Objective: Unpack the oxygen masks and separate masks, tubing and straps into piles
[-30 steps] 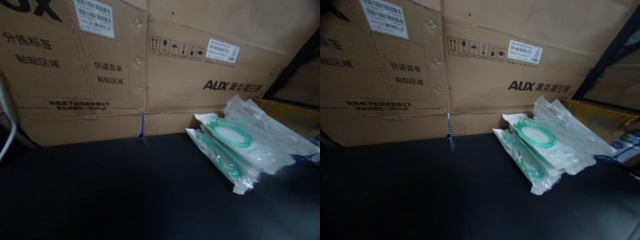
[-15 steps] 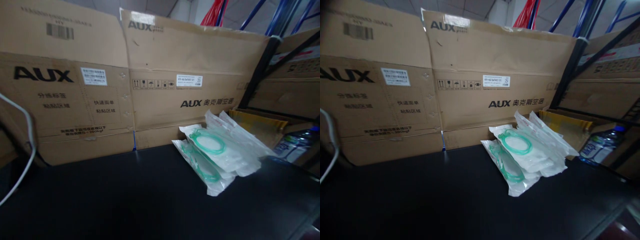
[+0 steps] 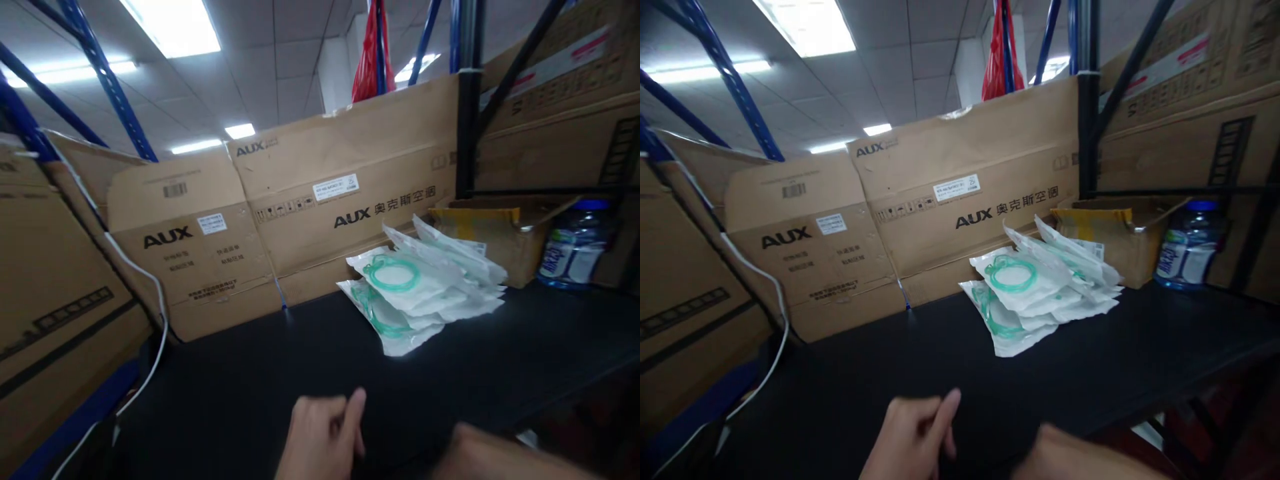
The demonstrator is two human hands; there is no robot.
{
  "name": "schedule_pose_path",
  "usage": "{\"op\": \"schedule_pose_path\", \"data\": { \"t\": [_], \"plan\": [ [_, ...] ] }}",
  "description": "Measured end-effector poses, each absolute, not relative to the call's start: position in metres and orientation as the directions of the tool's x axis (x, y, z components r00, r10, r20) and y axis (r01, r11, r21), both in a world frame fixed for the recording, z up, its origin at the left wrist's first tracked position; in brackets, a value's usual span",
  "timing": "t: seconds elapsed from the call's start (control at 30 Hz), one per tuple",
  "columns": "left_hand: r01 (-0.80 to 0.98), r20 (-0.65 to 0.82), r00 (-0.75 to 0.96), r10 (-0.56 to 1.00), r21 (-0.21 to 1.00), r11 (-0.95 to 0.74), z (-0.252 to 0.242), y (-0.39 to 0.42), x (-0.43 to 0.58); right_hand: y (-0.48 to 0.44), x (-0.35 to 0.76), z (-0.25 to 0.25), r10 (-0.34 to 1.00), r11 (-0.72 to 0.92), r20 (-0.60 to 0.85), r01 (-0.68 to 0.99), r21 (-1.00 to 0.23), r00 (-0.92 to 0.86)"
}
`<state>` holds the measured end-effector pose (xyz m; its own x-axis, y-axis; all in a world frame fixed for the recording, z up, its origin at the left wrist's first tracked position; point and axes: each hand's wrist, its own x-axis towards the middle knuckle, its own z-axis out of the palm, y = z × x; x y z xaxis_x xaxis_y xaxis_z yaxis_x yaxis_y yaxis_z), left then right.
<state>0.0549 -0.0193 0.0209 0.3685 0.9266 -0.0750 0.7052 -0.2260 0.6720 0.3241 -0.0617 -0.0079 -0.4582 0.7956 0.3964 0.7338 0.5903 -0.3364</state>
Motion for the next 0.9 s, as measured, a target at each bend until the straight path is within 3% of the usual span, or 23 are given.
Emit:
{"op": "schedule_pose_path", "data": {
  "t": [0.2, 0.33, 0.47, 0.7, 0.9],
  "plan": [
    [0.673, -0.078, 0.275, 0.958, 0.728, -0.134, 0.035, 0.105, 0.138, 0.054, 0.327, 0.041, 0.754, 0.365, 0.6, 0.93, -0.046, -0.267],
    [0.676, -0.098, 0.241, 0.966, 0.731, -0.094, 0.025, 0.123, 0.16, 0.105, 0.311, 0.018, 0.747, 0.16, 0.638, 0.982, 0.103, -0.189],
    [0.673, -0.079, 0.21, 0.975, 0.735, -0.086, 0.022, 0.122, 0.134, 0.118, 0.316, -0.007, 0.767, 0.062, 0.619, 0.98, 0.189, -0.168],
    [0.707, -0.065, 0.126, 0.99, 0.706, -0.043, 0.011, 0.085, 0.024, 0.117, 0.319, -0.013, 0.761, 0.1, 0.627, 0.985, 0.142, -0.168],
    [0.704, -0.063, 0.1, 0.993, 0.71, -0.026, 0.002, 0.045, -0.02, 0.05, 0.284, 0.008, 0.688, 0.35, 0.668, 0.936, 0.039, -0.285]
  ]
}}
